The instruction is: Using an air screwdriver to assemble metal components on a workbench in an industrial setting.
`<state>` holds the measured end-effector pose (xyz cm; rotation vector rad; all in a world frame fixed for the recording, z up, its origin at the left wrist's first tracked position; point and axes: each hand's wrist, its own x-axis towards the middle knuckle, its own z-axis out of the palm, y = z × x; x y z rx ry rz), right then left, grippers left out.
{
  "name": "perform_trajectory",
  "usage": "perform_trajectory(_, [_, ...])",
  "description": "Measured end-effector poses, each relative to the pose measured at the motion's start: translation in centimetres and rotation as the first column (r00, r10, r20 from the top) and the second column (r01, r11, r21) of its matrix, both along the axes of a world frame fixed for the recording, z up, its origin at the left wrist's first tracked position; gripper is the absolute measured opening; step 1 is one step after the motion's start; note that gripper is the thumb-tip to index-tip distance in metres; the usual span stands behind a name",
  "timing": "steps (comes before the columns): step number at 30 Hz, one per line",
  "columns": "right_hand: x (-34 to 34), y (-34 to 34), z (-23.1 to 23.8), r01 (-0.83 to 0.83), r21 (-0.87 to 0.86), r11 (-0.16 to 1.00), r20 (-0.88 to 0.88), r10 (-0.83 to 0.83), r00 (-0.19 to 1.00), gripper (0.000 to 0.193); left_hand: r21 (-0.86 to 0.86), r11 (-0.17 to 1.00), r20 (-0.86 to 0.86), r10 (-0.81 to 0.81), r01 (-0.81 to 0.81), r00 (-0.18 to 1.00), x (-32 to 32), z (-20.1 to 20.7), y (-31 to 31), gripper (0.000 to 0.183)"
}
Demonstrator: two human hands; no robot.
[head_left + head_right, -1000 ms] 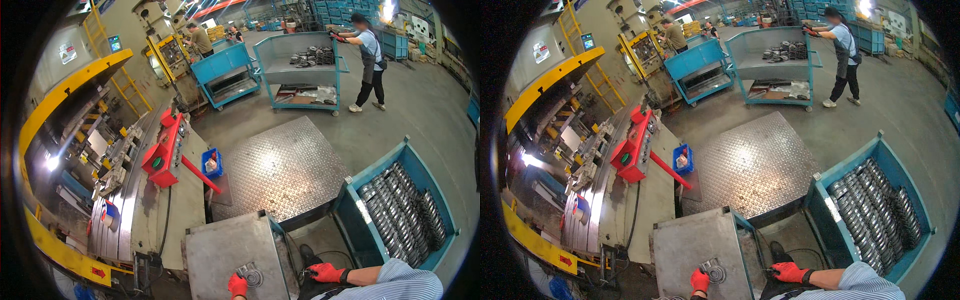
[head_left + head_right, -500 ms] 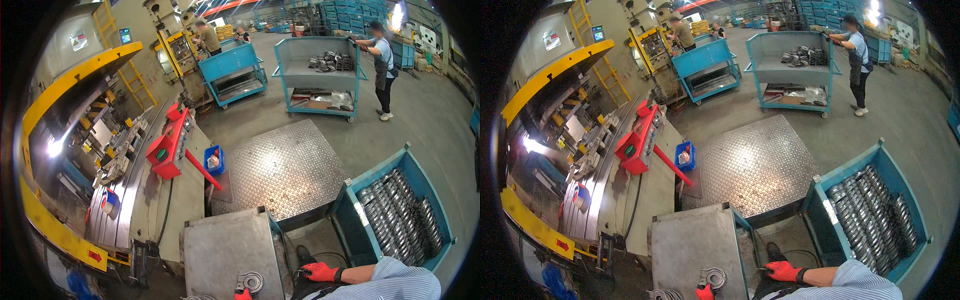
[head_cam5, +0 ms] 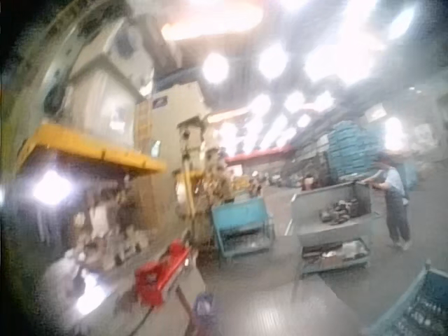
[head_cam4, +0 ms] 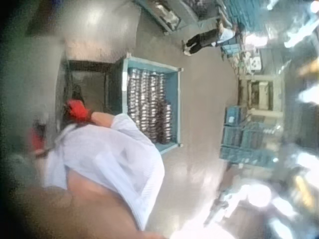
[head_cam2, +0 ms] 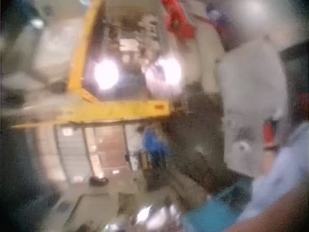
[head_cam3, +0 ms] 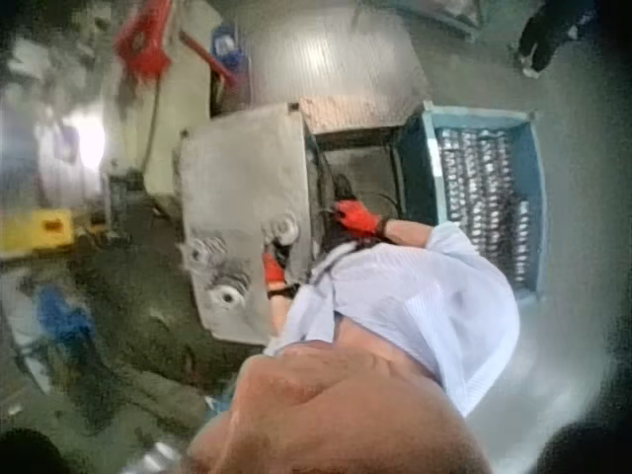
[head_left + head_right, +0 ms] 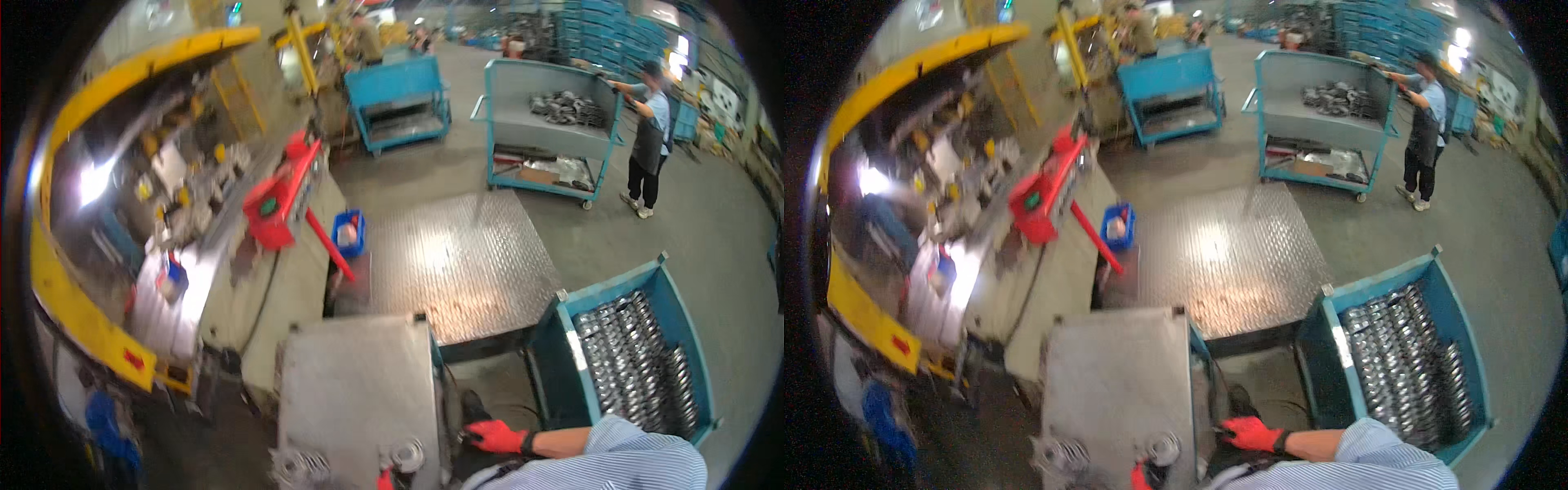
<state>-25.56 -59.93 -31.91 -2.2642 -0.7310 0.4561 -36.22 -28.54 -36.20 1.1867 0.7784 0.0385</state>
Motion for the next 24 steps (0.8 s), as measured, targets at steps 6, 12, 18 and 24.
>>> perform_trajectory(6, [-0.4, -0.4, -1.9, 0.044, 0.078, 0.996, 0.055, -0.048, 0.997, 0.04, -0.373, 0.926, -0.083, 0.024, -0.053, 0.996, 2.5, 3.5, -3.2, 0.022])
perform_trajectory(12, [-0.3, 1.6, -1.5, -0.079, 0.016, 0.997, 0.013, 0.078, 0.997, 0.04, -0.087, 0.988, -0.113, 0.118, -0.128, 0.987, 1.8, 2.6, -3.9, 0.022])
perform_trajectory(18, [0.5, 3.4, -1.3, -0.221, -0.039, 0.975, 0.009, 0.221, 0.975, 0.04, 0.008, 0.998, -0.061, 0.06, -0.06, 0.996, 1.3, 0.8, -4.6, 0.024])
perform_trajectory(24, [0.4, 3.9, -1.2, -0.272, -0.075, 0.96, -0.002, 0.272, 0.962, 0.04, 0.186, 0.978, 0.001, 0.093, -0.091, 0.996, 1.8, 0.8, -6.0, 0.026])
